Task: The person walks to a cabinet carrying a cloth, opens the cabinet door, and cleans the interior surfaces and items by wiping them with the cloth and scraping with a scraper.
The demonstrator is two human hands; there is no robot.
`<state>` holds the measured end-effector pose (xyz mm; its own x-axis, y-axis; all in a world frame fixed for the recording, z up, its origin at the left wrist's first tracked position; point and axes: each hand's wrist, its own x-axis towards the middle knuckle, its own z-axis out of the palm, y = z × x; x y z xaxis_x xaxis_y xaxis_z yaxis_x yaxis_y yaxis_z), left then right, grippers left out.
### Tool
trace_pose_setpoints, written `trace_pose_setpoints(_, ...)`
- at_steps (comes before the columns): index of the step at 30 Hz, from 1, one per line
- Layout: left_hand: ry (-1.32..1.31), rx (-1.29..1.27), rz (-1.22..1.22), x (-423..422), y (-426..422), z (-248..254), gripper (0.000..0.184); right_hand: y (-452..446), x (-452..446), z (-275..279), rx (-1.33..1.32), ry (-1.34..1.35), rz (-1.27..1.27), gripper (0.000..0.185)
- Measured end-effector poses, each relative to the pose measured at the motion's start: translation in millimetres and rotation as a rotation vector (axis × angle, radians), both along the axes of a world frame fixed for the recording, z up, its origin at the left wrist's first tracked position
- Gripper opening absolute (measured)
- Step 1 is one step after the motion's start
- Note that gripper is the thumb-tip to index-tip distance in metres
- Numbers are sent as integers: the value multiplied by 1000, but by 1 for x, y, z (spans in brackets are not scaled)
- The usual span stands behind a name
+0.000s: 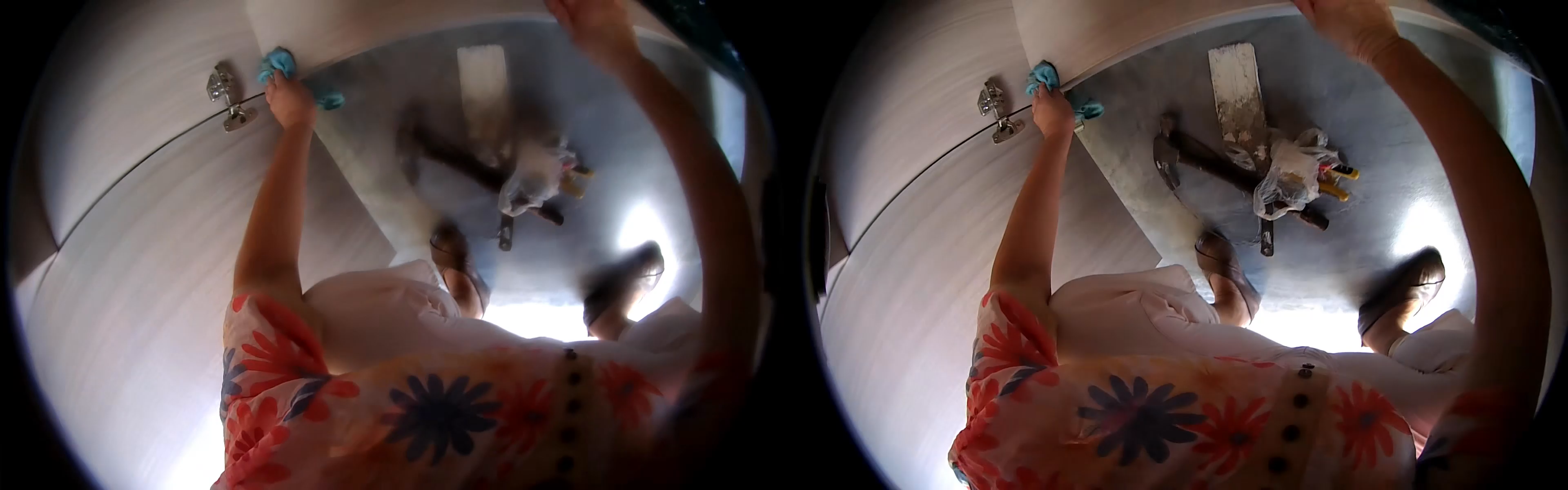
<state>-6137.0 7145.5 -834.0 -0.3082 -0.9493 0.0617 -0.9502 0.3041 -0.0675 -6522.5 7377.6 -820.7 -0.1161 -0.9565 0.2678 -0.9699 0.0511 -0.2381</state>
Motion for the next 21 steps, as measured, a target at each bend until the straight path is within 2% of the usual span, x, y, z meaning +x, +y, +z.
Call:
trace_pose_setpoints(2, 62, 7, 61, -7, 6, 12, 28, 1, 1, 5, -4, -34, -7, 41)
trace_pose_setpoints(5, 51, 181, 283, -32, 28, 35, 25, 1, 1, 3, -5, -92, 2, 40)
trace_pose_setpoints(8, 141, 216, 128, -29, 53, 10, 25, 0, 2, 12, 8, -87, 0, 42)
trace_pose_setpoints(9, 176, 210, 157, -32, 51, 12, 26, 1, 2, 8, 19, -73, 1, 44)
trace_pose_setpoints(10, 211, 213, 190, -35, 49, 16, 28, -2, -9, -23, -115, 91, 14, 38)
trace_pose_setpoints(12, 237, 122, 186, -36, 43, 34, 29, 0, -6, -24, -89, 54, 6, 39)
trace_pose_setpoints(15, 92, -136, 64, -27, 15, 59, 30, -2, -2, -20, -44, 74, -53, 39)
trace_pose_setpoints(16, -92, -123, 66, -21, 3, 56, 29, -2, 0, -17, -26, 96, -76, 38)
trace_pose_setpoints(19, -250, -33, 59, -24, 1, 27, 24, -3, -1, -13, 14, 95, -70, 38)
trace_pose_setpoints(20, -198, 160, 113, -28, -4, 35, 25, -3, -2, -16, 8, 76, -60, 38)
trace_pose_setpoints(21, -190, 231, 160, -28, 1, 37, 26, -3, -2, -17, 17, 72, -52, 39)
